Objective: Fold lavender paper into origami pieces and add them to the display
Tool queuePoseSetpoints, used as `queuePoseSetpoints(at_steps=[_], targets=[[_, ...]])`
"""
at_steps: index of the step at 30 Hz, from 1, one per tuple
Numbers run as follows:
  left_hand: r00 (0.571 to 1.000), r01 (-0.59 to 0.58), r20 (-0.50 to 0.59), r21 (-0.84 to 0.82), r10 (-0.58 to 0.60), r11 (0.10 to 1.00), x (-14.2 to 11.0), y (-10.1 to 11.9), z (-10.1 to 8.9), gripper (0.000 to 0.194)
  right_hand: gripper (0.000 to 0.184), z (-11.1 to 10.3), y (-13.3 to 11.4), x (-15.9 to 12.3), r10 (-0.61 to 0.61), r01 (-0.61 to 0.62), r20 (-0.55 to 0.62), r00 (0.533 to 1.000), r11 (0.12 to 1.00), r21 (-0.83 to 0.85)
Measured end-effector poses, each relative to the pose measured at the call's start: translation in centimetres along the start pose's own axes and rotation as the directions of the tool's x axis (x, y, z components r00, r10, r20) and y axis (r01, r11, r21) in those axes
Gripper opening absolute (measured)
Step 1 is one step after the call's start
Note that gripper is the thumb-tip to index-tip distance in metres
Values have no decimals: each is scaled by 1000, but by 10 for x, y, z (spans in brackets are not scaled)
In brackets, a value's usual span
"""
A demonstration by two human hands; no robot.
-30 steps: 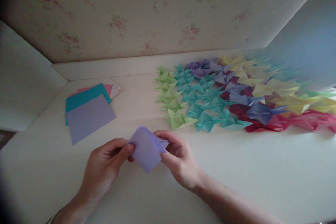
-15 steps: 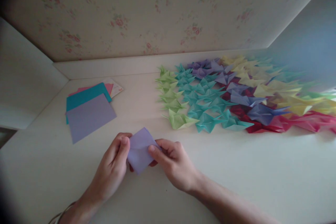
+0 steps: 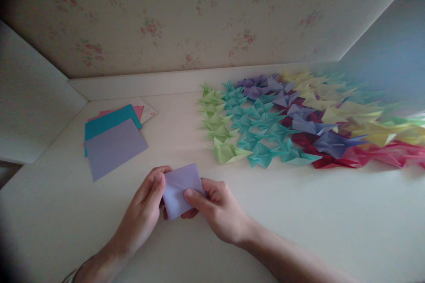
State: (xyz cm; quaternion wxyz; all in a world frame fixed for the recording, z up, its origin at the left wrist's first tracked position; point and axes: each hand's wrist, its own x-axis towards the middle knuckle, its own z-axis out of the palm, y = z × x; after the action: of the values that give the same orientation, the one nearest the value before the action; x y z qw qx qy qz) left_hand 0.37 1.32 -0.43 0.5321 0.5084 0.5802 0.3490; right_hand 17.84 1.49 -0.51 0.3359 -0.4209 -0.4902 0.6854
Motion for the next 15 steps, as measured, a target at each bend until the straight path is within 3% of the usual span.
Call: queuePoseSetpoints(at_steps=[3,6,8,11,15], targets=[[1000,10,17,68,-11,998,-4,-1,3,41,40,0,0,1,4,-4,0,1000,999,31],[999,39,-41,147,-33,988,-5,-1,4,42,39,0,3,0,26,-26,22,999,1000,10],[999,-2,-44,189,11,982,-5,0,3,39,39,-1,5,0,40,-40,20,999,999,-10],[996,-84,53,215,74,973,-3,2,2,36,43,-2,7,0,68,-69,-29,997,997,-19],[987,-63,160,200,31,978,-2,1,1,37,46,-5,7,2,45,-50,-135,990,998,-35]])
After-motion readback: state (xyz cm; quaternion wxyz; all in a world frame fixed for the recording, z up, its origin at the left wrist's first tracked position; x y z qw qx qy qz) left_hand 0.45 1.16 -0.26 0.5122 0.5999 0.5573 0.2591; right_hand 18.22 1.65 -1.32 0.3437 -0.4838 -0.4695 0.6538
